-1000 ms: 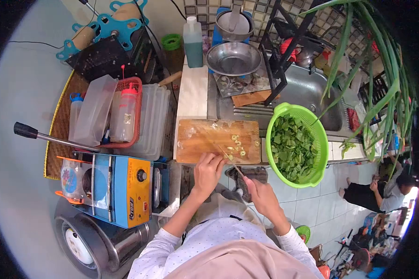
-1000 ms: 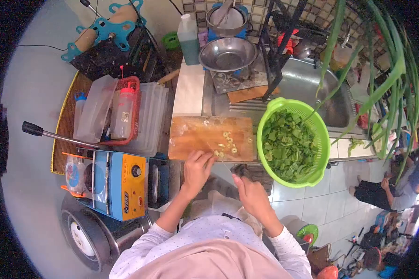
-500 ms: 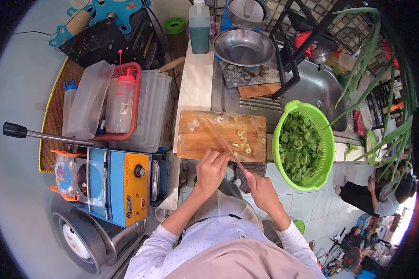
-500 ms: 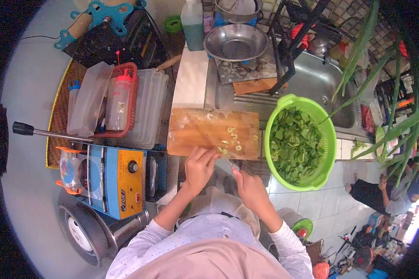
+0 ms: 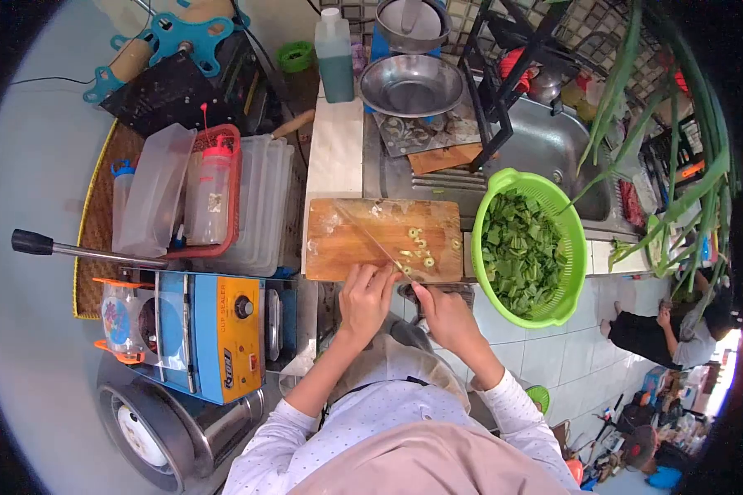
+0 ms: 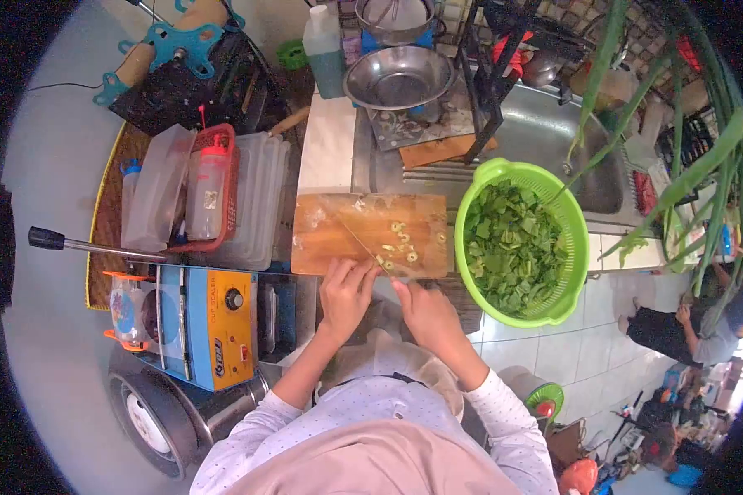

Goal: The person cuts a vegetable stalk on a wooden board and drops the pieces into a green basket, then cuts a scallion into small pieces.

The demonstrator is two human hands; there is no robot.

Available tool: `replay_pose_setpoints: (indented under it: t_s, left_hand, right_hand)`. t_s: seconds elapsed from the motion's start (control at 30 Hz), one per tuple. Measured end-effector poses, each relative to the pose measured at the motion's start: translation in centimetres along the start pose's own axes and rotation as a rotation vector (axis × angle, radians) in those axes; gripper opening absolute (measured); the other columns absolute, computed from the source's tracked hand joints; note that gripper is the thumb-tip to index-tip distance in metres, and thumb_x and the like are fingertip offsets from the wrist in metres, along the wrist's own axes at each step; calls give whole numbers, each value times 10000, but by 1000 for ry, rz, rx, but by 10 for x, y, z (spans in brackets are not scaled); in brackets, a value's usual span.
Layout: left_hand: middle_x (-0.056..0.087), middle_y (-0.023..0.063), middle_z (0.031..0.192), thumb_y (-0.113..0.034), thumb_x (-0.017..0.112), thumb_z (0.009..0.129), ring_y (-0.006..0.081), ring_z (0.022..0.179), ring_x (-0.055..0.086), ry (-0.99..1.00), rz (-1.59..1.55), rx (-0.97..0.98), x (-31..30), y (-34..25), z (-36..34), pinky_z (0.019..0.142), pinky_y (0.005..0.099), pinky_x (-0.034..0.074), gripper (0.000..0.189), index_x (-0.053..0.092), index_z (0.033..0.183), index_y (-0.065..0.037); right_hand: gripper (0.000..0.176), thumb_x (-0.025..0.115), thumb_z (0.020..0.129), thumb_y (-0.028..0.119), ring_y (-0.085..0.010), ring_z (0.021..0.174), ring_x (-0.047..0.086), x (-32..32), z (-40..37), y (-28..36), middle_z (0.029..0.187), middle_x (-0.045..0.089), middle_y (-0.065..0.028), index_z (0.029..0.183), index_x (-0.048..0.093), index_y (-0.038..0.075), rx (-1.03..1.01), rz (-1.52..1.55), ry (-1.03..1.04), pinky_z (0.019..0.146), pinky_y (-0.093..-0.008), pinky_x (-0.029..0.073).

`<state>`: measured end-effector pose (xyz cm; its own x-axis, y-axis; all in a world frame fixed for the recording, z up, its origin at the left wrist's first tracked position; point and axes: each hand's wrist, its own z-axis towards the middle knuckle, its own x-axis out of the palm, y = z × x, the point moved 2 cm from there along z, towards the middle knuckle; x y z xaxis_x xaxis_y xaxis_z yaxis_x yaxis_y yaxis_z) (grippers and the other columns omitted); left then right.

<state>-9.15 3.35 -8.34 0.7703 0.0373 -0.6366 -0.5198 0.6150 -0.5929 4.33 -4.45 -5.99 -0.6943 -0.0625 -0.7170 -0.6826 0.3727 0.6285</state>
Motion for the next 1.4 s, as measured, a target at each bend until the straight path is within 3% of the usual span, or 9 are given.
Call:
replay_pose_setpoints:
  t_s: [0.4, 0.5, 0.57, 0.6, 0.7, 0.77, 1.07, 1.33, 1.4]
  left_hand:
    - [592, 145, 937, -56, 663, 796, 325, 828, 580, 133, 58, -15, -9, -3, -10, 714, 405, 482, 268, 652, 1063, -30]
    - [600, 143, 916, -73, 673, 799, 322, 837, 586, 92, 37, 8, -7, 3, -12, 720, 398, 484, 272, 659, 1068, -30]
    - [604, 143, 901, -84, 680, 799, 317, 830, 589, 70, 5, -8, -6, 6, -10, 721, 394, 484, 260, 666, 1052, -26]
    - [609, 143, 886, -96, 687, 798, 311, 823, 592, 47, -29, -23, -6, 6, -9, 722, 390, 485, 250, 672, 1036, -21]
    - [613, 134, 842, -118, 698, 795, 303, 796, 594, 73, -16, -33, -8, 2, -4, 714, 384, 483, 233, 685, 1006, -19]
    - [610, 130, 826, -115, 697, 795, 303, 785, 590, 93, 0, -47, -8, 2, -1, 702, 386, 481, 222, 688, 995, -19]
    - [570, 92, 755, -113, 711, 769, 272, 732, 570, 79, 41, 14, -5, 7, 2, 621, 384, 478, 197, 698, 946, -27]
    - [564, 91, 745, -86, 713, 760, 267, 721, 570, 86, 9, -8, -6, 7, 2, 607, 383, 478, 177, 696, 926, -24]
    - [597, 127, 763, -75, 721, 749, 307, 731, 576, 95, -28, -39, -5, 7, 3, 653, 392, 472, 179, 699, 919, -22]
  right_hand:
    - [484, 373, 997, 378, -454, 709, 583, -26, -3, -16, 728, 597, -278, 1012, 634, -30, 38, 228, -105, 645, -472, 444]
    - [485, 367, 1000, 375, -419, 678, 588, -19, -7, -16, 710, 594, -256, 1058, 626, -31, 64, 292, -90, 628, -447, 440]
    - [546, 361, 1002, 433, -168, 491, 474, -15, -9, -16, 556, 478, -77, 763, 556, -18, -6, 369, -257, 512, -338, 398]
    - [546, 361, 1002, 433, -168, 491, 474, -14, -10, -17, 556, 478, -77, 763, 556, -18, -9, 370, -259, 512, -338, 398]
    - [530, 359, 1005, 416, -181, 486, 469, -15, -14, -16, 551, 473, -82, 762, 554, -13, -35, 357, -279, 512, -339, 395]
    - [450, 384, 995, 364, -441, 688, 589, -17, -19, -11, 706, 589, -254, 1077, 632, -4, -17, 335, -188, 620, -467, 439]
    - [463, 403, 987, 369, -481, 692, 564, -13, -31, -9, 676, 573, -280, 792, 564, -19, -1, 177, -81, 623, -527, 434]
    - [480, 385, 992, 373, -495, 701, 566, -12, -32, -12, 694, 580, -298, 793, 572, -22, -14, 100, -40, 636, -552, 443]
    - [485, 381, 993, 374, -498, 702, 566, -14, -30, -11, 695, 578, -303, 790, 569, -24, 0, 95, -24, 638, -553, 445]
